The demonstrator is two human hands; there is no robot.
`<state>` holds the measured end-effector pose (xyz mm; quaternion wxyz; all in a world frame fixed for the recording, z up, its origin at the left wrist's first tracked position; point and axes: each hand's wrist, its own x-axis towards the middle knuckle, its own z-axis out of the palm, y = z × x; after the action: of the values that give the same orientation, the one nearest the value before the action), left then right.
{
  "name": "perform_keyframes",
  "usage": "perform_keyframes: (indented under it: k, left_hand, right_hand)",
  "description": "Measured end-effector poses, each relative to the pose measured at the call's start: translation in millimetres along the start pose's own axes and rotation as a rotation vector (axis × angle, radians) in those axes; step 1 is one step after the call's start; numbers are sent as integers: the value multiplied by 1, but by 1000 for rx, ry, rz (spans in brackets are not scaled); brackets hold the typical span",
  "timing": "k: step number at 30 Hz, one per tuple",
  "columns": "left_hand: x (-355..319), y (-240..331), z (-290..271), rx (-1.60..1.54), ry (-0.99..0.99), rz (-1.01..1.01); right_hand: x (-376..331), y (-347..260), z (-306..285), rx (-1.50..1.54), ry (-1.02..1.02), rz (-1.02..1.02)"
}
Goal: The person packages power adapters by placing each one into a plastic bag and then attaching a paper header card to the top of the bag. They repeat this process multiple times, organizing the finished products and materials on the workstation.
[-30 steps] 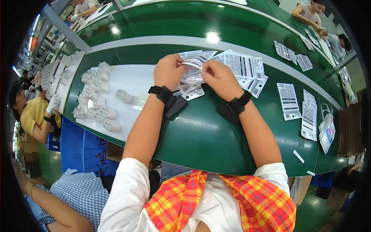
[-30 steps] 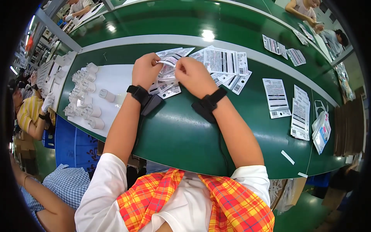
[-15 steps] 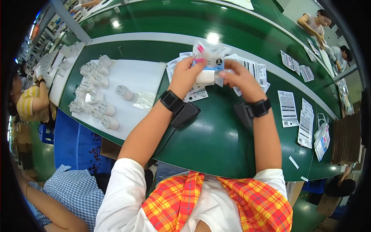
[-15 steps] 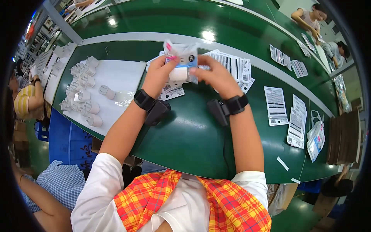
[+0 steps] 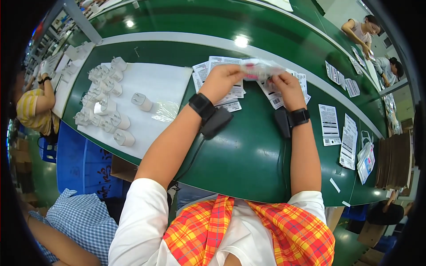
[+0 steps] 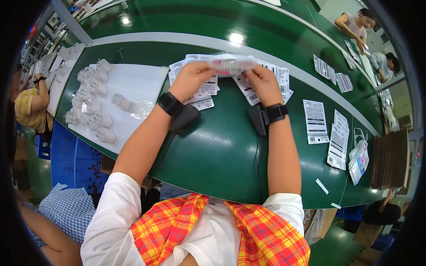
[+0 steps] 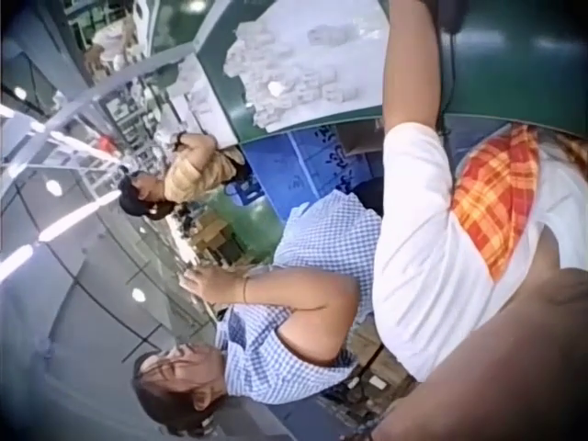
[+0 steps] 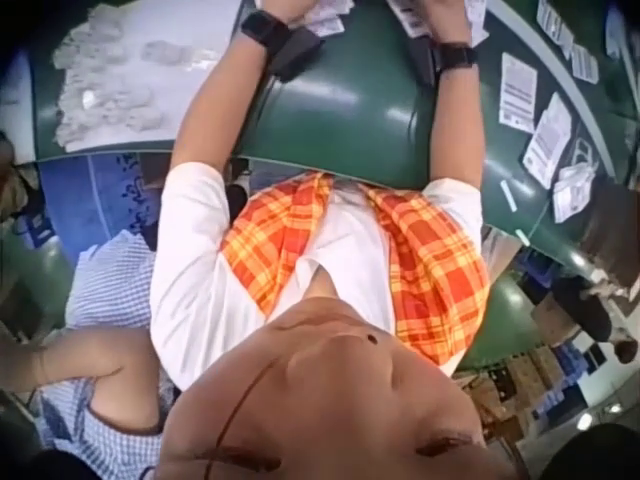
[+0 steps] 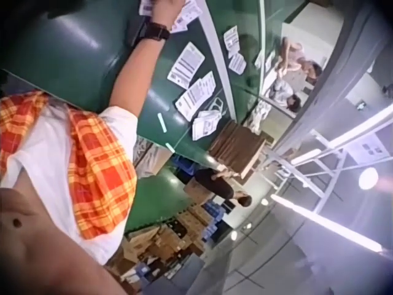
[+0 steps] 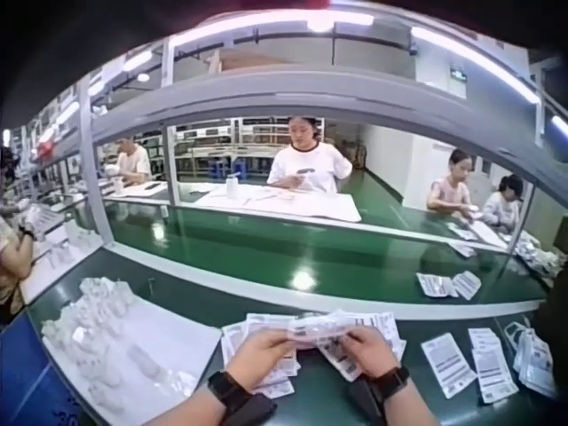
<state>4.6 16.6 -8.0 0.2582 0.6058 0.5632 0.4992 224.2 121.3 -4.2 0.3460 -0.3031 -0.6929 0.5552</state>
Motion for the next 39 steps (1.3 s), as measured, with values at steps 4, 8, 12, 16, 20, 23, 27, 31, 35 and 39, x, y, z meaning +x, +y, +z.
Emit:
perform_keyframes:
  k: [4, 8, 12, 16, 20, 23, 27, 31, 35, 39]
  left_hand:
    - [-23, -3, -2, 502, -213, 171]
    - [-34, 13, 4, 614, -267, 181]
    - [-33, 15, 12, 626, -267, 184]
    - [-34, 13, 10, 655, -262, 183]
    - [-34, 10, 9, 659, -272, 174]
    - [-32, 13, 11, 660, -284, 164]
    - [-32, 13, 16, 651, -286, 169]
    - [-41, 11, 3, 594, -280, 150]
    - [-37, 28, 7, 536, -336, 105]
    - [-31, 38, 7, 607, -350, 118]
  right_hand:
    - [-21, -16, -12, -701, -286, -237]
    - [-42, -56, 35, -987, -446, -364]
    - [-54, -55, 51, -942, -370, -300]
    - [-54, -56, 64, -916, -353, -280]
    - [-50, -49, 70, -881, -354, -299]
    - [-52, -43, 70, -922, -330, -372]
    - [-64, -55, 53, -1018, -378, -469]
    - [-113, -89, -24, -932, -341, -320]
    - [-282, -125, -152, -731, 312, 145]
    - [-448, -96, -227, -393, 511, 421]
